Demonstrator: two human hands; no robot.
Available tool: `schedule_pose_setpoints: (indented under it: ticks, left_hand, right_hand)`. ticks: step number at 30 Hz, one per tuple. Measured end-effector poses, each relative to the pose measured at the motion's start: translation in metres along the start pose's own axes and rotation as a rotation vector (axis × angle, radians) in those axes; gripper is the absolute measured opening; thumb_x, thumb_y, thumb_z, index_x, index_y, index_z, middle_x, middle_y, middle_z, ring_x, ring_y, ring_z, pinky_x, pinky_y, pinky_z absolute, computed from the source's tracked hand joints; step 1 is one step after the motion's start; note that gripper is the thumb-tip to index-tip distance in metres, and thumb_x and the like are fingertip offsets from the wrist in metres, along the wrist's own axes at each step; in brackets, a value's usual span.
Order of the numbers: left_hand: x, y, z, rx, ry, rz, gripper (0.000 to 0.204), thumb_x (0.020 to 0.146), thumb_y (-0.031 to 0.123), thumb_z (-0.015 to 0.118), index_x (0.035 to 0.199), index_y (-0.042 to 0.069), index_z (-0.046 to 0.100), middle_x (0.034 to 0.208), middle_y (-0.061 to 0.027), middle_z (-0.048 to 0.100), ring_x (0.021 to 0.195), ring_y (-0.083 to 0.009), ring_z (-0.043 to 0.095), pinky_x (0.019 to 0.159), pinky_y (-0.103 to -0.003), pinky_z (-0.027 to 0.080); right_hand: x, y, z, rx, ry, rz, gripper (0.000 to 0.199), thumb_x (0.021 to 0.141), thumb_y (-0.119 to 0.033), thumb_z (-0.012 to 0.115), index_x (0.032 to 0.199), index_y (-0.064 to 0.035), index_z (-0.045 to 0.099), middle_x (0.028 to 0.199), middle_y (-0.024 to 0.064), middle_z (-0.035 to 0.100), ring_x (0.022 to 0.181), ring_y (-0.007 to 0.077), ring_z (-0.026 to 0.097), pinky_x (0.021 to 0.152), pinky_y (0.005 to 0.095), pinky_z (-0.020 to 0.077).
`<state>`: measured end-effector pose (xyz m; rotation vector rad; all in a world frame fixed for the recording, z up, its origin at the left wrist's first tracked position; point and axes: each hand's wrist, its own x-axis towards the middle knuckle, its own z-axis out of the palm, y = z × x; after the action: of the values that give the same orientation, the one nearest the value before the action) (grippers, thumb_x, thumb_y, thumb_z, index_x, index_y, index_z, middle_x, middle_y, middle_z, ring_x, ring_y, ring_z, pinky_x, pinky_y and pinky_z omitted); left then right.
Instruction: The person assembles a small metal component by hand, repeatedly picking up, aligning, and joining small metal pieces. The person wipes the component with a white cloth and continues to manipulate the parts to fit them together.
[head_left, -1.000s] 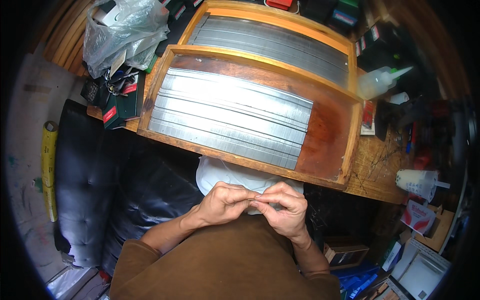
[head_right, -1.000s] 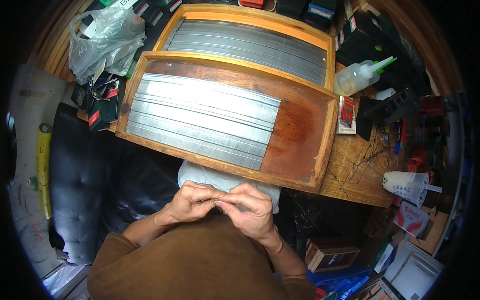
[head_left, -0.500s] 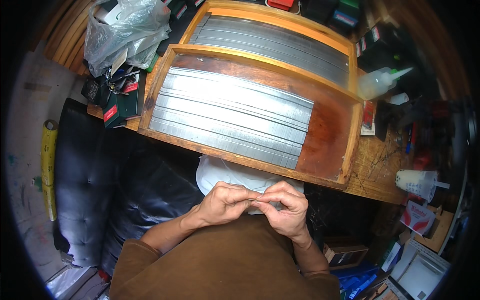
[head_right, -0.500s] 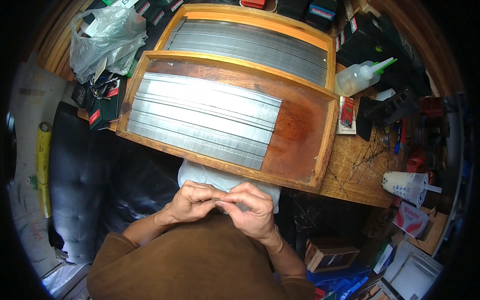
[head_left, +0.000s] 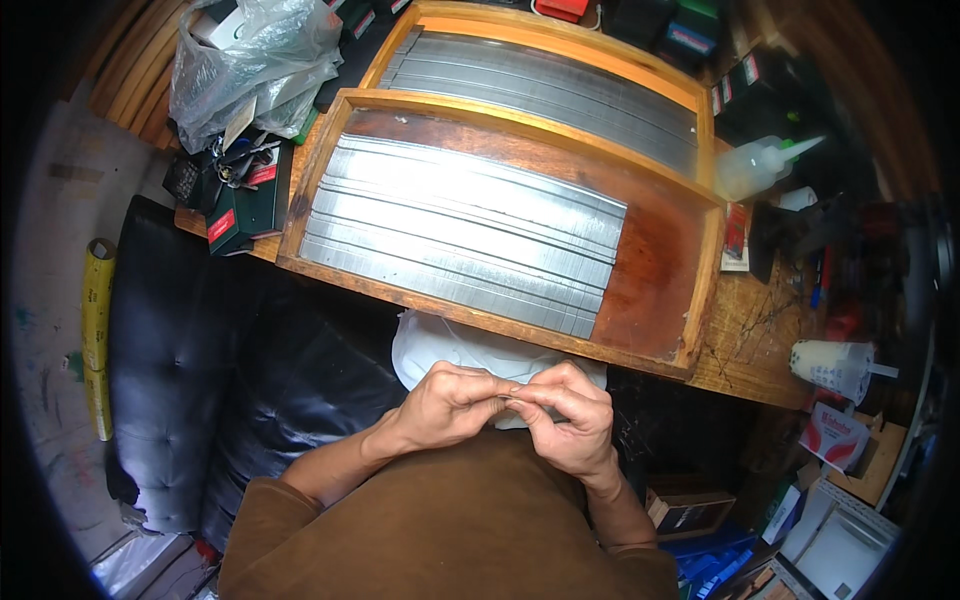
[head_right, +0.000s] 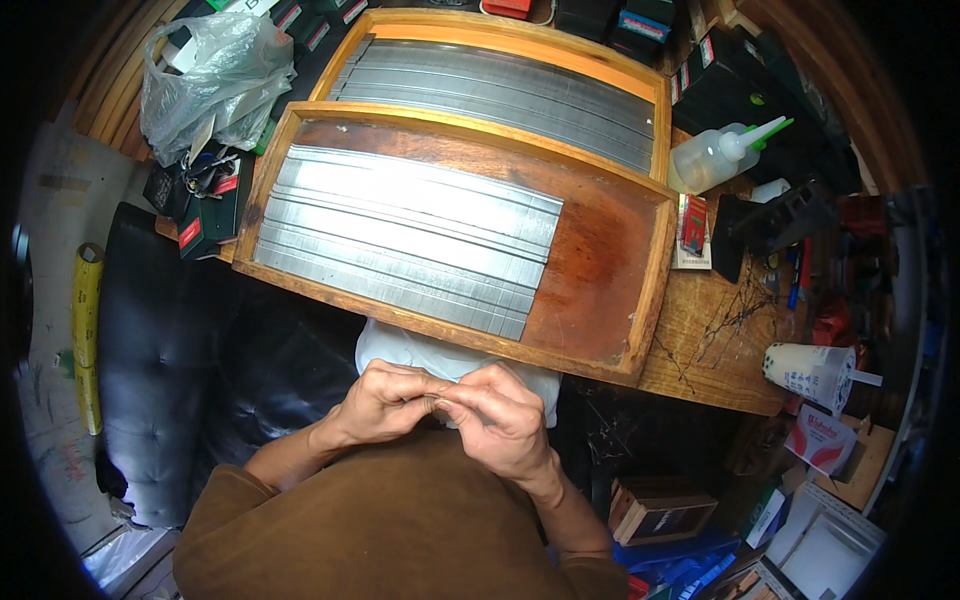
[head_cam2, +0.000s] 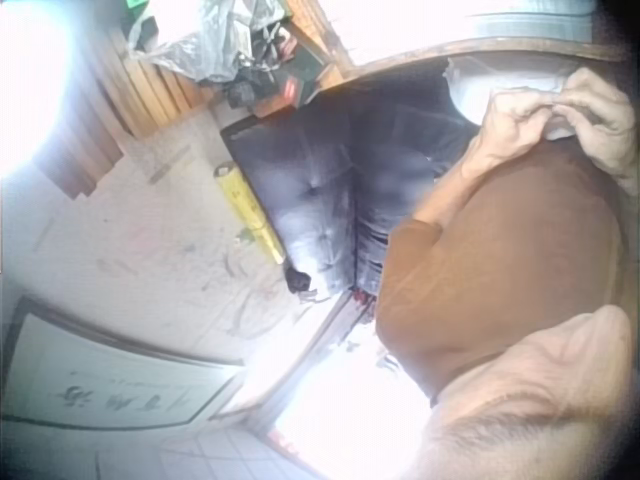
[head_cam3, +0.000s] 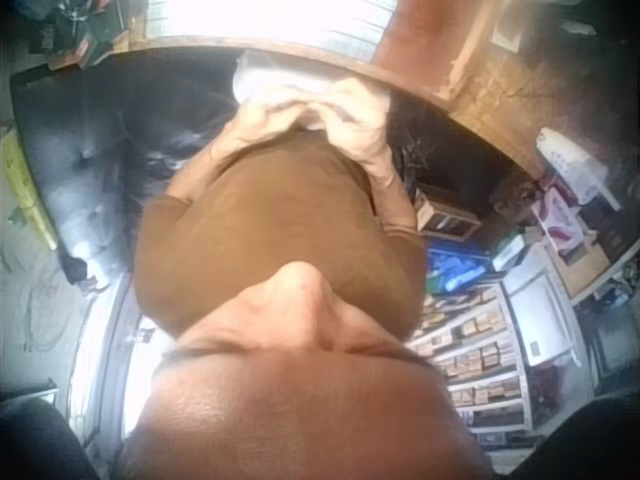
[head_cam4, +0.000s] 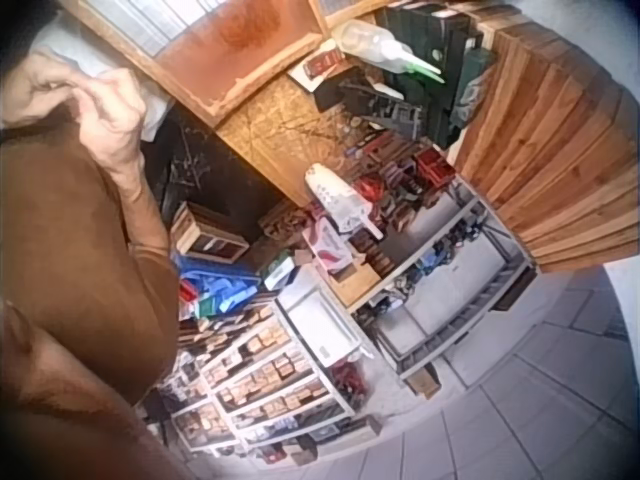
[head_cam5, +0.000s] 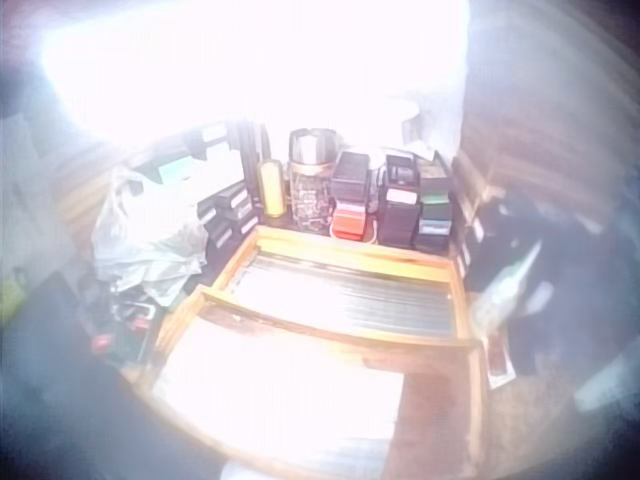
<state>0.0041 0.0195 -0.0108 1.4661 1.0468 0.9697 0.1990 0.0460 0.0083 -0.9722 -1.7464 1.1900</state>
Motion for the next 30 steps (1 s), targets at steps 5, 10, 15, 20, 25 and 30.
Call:
schedule_pose_setpoints:
  ticks: [5,10,15,20,25,30]
  left_hand:
    - [0.002,0.006,-0.002,0.009,-0.03,-0.046,0.022,0.083,-0.002,0.074,0.105,-0.001,0.074,0.083,-0.0184,0.073,0.073,-0.0285,0.074,0.063,-0.033,0.056]
    - [0.002,0.005,0.002,-0.015,-0.007,-0.023,0.025,0.083,-0.005,0.072,0.108,-0.002,0.074,0.085,-0.0169,0.075,0.074,-0.0253,0.074,0.065,-0.031,0.057]
    - [0.0,0.001,0.005,-0.013,0.03,-0.014,0.026,0.084,-0.006,0.071,0.11,-0.003,0.074,0.09,-0.0174,0.076,0.078,-0.0243,0.075,0.069,-0.03,0.059]
    - [-0.002,-0.002,0.001,-0.008,0.023,-0.007,0.026,0.083,-0.008,0.072,0.108,-0.003,0.074,0.095,-0.0172,0.076,0.08,-0.0216,0.075,0.072,-0.028,0.059]
    - [0.001,0.001,0.003,-0.019,0.015,0.018,0.027,0.082,-0.01,0.072,0.109,-0.003,0.074,0.096,-0.017,0.076,0.08,-0.0211,0.075,0.072,-0.028,0.059]
    - [-0.001,0.004,0.005,-0.022,0.008,-0.011,0.028,0.082,-0.01,0.071,0.109,-0.003,0.074,0.092,-0.0164,0.076,0.078,-0.0218,0.075,0.071,-0.028,0.059]
  right_hand:
    - [0.0,0.001,0.0,-0.014,0.016,-0.023,0.015,0.077,0.005,0.079,0.09,0.0004,0.073,0.082,0.0095,0.066,0.072,0.0198,0.065,0.062,0.0297,0.0524]
    - [-0.002,-0.002,-0.001,-0.039,0.061,-0.023,0.014,0.077,0.006,0.079,0.088,0.0009,0.073,0.081,0.01,0.066,0.07,0.0198,0.065,0.062,0.0299,0.0521]
    - [-0.006,-0.034,-0.043,-0.163,0.201,0.021,0.014,0.071,0.008,0.077,0.081,-0.0002,0.072,0.078,0.0086,0.066,0.068,0.0173,0.062,0.059,0.0265,0.0482]
    - [-0.02,-0.07,-0.181,-0.342,0.659,0.049,0.009,0.089,0.0,0.063,0.08,-0.0005,0.062,0.079,0.008,0.059,0.071,0.0115,0.053,0.061,0.0238,0.0429]
    - [-0.025,-0.074,-0.208,-0.549,0.767,0.115,0.009,0.092,0.0,0.063,0.083,0.0013,0.063,0.084,0.0068,0.061,0.072,0.0117,0.053,0.065,0.0236,0.0427]
    - [-0.001,-0.075,-0.098,-0.326,0.284,0.068,0.012,0.071,0.006,0.076,0.077,-0.0012,0.07,0.076,0.0077,0.065,0.067,0.0149,0.062,0.058,0.0261,0.0467]
